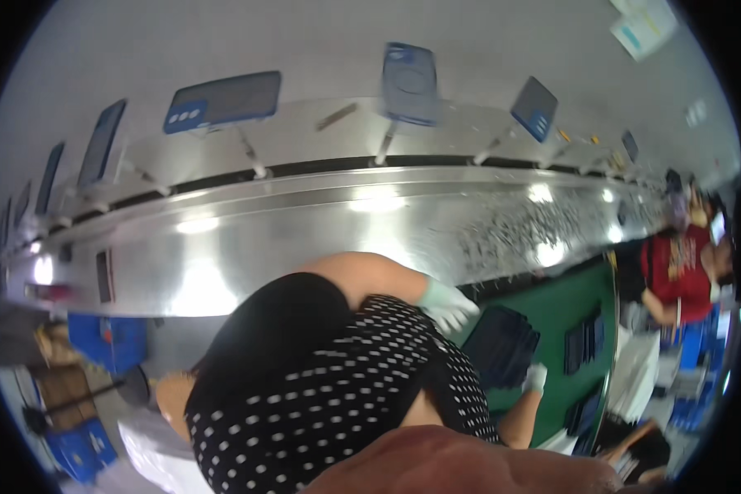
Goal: The person takes phone cases off holders on a moving conveyor line, stacks them together in hand, and places the collected stacks onto a table.
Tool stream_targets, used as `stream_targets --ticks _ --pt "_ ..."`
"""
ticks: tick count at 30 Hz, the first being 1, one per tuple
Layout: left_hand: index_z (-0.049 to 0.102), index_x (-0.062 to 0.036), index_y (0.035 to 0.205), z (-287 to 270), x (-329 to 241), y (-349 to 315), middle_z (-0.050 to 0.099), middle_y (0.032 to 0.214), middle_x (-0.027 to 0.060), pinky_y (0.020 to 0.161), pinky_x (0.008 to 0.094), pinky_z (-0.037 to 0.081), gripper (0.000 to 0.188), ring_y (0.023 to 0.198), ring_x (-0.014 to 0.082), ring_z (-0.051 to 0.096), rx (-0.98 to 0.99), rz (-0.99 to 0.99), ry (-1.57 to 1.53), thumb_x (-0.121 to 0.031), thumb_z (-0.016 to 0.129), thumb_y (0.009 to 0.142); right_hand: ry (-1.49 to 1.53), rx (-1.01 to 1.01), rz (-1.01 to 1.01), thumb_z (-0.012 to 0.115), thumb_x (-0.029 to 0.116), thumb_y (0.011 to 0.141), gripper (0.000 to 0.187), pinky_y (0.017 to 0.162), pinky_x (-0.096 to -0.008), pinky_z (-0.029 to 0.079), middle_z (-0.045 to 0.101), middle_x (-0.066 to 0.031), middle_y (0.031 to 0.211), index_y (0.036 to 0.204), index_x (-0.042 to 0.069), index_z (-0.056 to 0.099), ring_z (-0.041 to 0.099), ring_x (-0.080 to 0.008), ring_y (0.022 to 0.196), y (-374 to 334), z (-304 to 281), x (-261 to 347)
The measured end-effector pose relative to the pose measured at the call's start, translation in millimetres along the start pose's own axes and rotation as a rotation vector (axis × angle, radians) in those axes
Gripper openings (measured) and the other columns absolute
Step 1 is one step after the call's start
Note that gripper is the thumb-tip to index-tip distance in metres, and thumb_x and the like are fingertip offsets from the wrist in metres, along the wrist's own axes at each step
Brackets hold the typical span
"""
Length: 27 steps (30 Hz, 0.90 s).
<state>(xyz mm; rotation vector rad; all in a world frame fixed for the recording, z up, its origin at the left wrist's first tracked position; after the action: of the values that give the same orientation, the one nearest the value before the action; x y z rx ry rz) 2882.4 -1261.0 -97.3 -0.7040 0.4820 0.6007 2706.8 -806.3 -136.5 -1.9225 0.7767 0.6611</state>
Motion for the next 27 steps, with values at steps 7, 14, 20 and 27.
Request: stream_targets --ticks 7,14,20,27 --pt "0.032 -0.0045 0.147 -114 108 -194 0.04 0.15 0.0163 0.109 0.0495 0.036 0.068 0.137 0.0289 0.04 -0.227 0.188 -0.24 -0.049 0.049 0.098 1.982 -1.317 -0.279 0.053 -0.001 0.095 0.044 0.108 -0.0306 0.037 0.052 -0.0146 0.138 0.137 -0.007 0.045 0.049 -0.0211 0.128 -45 -457 11" --pt "0.029 0.0017 0.148 -133 177 -390 0.034 0.151 0.0198 0.115 0.0452 0.029 0.067 0.139 0.0314 0.035 -0.357 0.445 -0.436 -0.047 0.036 0.103 2.032 -1.157 -0.094 0.068 0.036 0.086 0.075 0.104 -0.0369 0.041 0.053 -0.0254 0.135 0.142 -0.004 0.039 0.053 -0.0328 0.124 -3 -701 -32" --pt "0.025 0.0027 0.148 -143 290 -528 0.032 0.153 0.0211 0.114 0.0474 0.03 0.071 0.14 0.0339 0.034 -0.568 0.709 -0.637 -0.05 0.038 0.101 2.236 -0.518 -0.233 0.068 0.038 0.088 0.047 0.084 -0.0409 0.05 0.061 -0.0135 0.114 0.121 0.006 0.059 0.06 -0.0263 0.104 8 -708 -63" --pt "0.029 0.0024 0.146 -204 335 -610 0.034 0.151 0.0223 0.113 0.0502 0.032 0.076 0.138 0.0364 0.037 -0.513 0.678 -0.45 -0.054 0.044 0.098 2.04 -1.567 0.223 0.069 0.03 0.088 0.028 0.066 -0.0317 0.053 0.069 -0.0099 0.093 0.089 0.003 0.071 0.064 -0.0197 0.07 5 -681 -103"
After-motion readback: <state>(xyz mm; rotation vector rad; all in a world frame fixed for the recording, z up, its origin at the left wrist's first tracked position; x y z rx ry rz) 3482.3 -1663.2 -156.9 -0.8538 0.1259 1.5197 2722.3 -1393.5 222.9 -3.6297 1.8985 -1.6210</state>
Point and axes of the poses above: each hand's wrist, its own y-axis towards the middle knuckle, its own z-axis out of the palm, x = y × z, the point moved 1 cm from there along y, towards the middle knuckle
